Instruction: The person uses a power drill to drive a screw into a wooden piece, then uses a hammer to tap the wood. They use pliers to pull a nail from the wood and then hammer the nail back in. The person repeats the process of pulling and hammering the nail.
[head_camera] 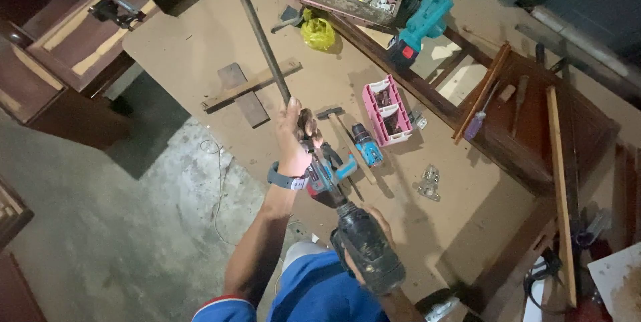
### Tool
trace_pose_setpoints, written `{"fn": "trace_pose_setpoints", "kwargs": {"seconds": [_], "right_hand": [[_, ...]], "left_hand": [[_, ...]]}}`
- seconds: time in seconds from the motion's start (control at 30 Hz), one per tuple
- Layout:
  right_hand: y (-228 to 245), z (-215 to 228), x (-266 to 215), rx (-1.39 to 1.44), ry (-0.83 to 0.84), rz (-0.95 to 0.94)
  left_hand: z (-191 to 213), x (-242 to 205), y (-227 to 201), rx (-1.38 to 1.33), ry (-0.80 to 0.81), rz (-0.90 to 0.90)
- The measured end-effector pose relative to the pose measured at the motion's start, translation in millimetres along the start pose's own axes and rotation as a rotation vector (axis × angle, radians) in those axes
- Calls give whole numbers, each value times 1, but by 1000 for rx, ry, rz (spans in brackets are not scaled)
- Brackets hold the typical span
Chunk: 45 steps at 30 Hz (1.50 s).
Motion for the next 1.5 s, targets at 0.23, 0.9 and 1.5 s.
{"fn": "trace_pose_setpoints", "kwargs": {"seconds": [0.23,0.9,1.5], "right_hand": [[-23,9,6,122,71,-24],[-246,95,43,-123,-319,-1062],[-156,77,70,-426,-34,-787]], "left_hand": [[19,4,-1,-22,-204,10],[85,-25,5,22,-446,45],[87,-96,-55,437,-393,60]]}}
Point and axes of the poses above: each hand's wrist, its own x-axis towards the middle knuckle, its own z-axis out of the back of the hand, y = z × x, the point moved 10 cm from there along x, towards the middle knuckle, and after that the axes turned 14 degrees about -z, right-handed, at the moved point
